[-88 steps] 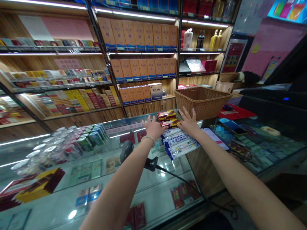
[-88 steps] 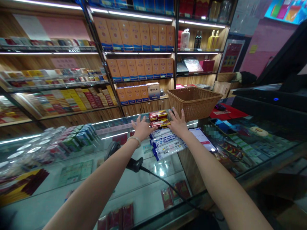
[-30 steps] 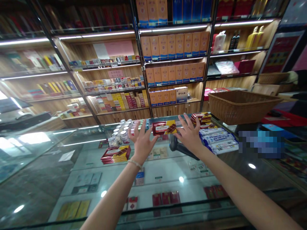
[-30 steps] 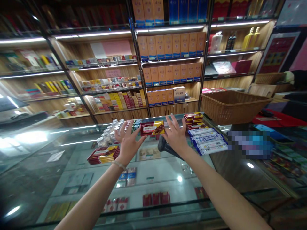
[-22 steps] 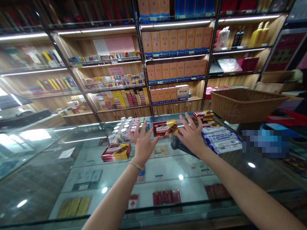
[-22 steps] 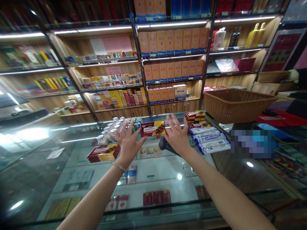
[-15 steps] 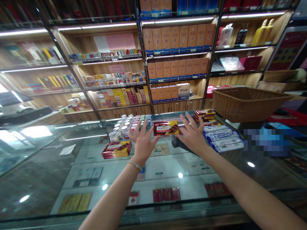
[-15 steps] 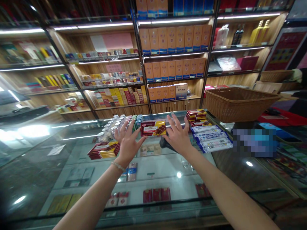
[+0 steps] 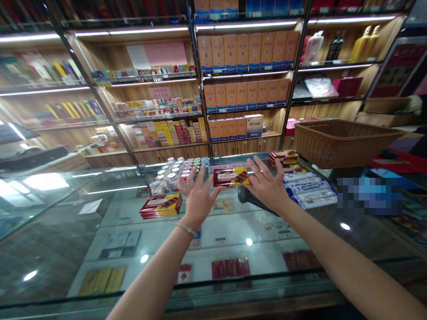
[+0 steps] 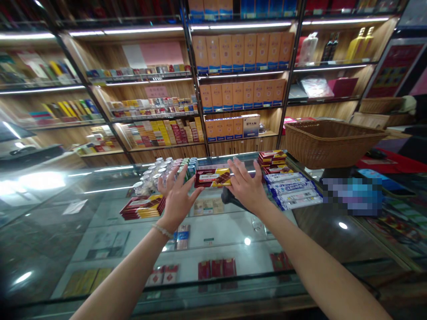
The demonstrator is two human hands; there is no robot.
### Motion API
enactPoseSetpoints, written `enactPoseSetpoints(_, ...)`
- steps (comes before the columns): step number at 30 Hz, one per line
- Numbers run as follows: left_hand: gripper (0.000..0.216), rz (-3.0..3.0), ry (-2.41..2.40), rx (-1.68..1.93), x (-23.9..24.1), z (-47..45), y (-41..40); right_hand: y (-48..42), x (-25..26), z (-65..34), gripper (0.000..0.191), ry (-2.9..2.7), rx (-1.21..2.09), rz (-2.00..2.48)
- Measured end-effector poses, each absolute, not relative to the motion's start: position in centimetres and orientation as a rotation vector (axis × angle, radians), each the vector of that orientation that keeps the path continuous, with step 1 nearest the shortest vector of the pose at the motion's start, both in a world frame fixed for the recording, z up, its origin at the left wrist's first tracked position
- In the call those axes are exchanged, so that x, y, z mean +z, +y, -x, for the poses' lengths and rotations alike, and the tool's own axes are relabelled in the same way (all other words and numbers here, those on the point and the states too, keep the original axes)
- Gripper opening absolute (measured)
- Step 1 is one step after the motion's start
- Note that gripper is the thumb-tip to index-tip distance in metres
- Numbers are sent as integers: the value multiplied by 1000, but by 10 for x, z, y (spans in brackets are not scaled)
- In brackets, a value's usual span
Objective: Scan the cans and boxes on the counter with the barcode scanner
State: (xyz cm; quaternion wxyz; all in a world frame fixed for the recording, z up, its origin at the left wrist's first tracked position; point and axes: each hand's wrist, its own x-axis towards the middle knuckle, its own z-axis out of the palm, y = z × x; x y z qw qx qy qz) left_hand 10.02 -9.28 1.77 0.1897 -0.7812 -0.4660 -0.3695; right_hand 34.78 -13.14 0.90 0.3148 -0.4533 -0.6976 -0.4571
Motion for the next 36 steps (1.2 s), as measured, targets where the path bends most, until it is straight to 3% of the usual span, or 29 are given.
enactPoseSetpoints(11,36,2268,-1333,-1107,20,-98,-94,-139,11,-351,31,-1770,-1128,1283)
enactPoseSetpoints(23,38,2253,-1336,-1137,20,-100,-95,-137,5,-351,22,-1815,-1224,1112)
enactPoseSetpoints(30,27,2260,-1369,-1178,21,-101,-95,-139,11,-348,18,-1760,-1208,1070)
enactPoseSetpoints(36,19,2257,-1433,-1270,25,-101,-96,-136,11,-348,25,-1714,-946,1251)
